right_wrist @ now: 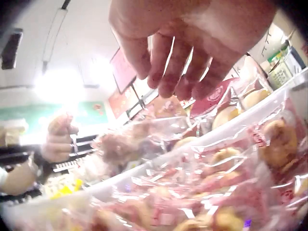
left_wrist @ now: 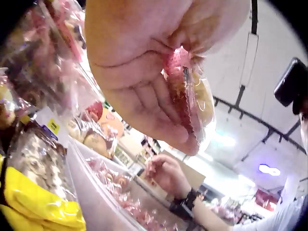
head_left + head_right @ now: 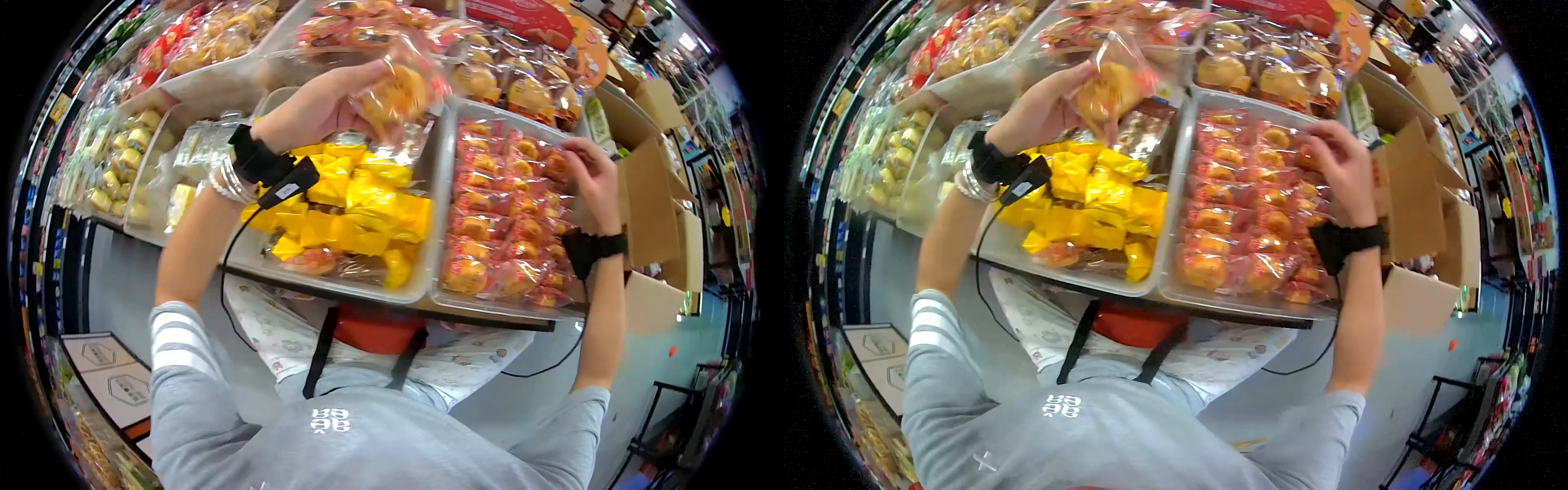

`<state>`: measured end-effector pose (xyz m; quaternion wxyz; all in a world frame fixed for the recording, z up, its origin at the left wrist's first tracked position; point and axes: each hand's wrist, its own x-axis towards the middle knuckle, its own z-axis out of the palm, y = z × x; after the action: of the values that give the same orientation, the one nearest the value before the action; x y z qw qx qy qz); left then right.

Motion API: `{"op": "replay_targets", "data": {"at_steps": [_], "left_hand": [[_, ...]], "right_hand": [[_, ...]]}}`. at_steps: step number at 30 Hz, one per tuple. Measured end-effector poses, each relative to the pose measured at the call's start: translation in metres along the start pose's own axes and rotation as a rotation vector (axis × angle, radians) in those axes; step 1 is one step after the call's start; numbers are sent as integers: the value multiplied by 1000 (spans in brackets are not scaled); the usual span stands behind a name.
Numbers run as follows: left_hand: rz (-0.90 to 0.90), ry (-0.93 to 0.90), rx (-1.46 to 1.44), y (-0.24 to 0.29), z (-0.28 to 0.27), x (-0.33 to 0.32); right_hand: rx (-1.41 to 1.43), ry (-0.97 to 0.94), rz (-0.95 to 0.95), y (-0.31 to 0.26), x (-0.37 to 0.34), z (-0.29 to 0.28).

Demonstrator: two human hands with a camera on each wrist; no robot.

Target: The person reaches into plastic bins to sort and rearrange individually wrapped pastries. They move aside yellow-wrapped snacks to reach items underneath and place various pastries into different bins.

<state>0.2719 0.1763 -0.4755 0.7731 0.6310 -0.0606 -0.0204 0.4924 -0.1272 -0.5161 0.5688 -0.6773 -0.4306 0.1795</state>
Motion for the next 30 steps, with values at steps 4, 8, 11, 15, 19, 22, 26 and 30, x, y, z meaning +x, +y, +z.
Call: {"op": "replay_targets", "data": {"at_steps": [4, 8, 11, 15, 19, 22, 26, 30], "left_hand": [[-29, -116, 448, 6, 56, 58], [76, -37, 593, -3, 92, 133], [281, 66, 698, -27, 105, 178], [627, 70, 739, -48, 107, 218], [527, 20, 656, -68, 103, 234], [514, -39, 666, -89, 90, 237], [194, -65, 1050, -99, 88, 225], [534, -152, 996, -115, 99, 220]], "right_hand": [[305, -278, -172, -15, -14, 9], [338, -149, -86, -14, -17, 9], [303, 71, -102, -10, -12, -7], [658, 253, -134, -12, -5, -27], [572, 290, -27, -6, -7, -49], [173, 346, 56, -2, -7, -57], [31, 251, 103, 8, -7, -60], [-163, 247, 230, 37, -5, -68]]}}
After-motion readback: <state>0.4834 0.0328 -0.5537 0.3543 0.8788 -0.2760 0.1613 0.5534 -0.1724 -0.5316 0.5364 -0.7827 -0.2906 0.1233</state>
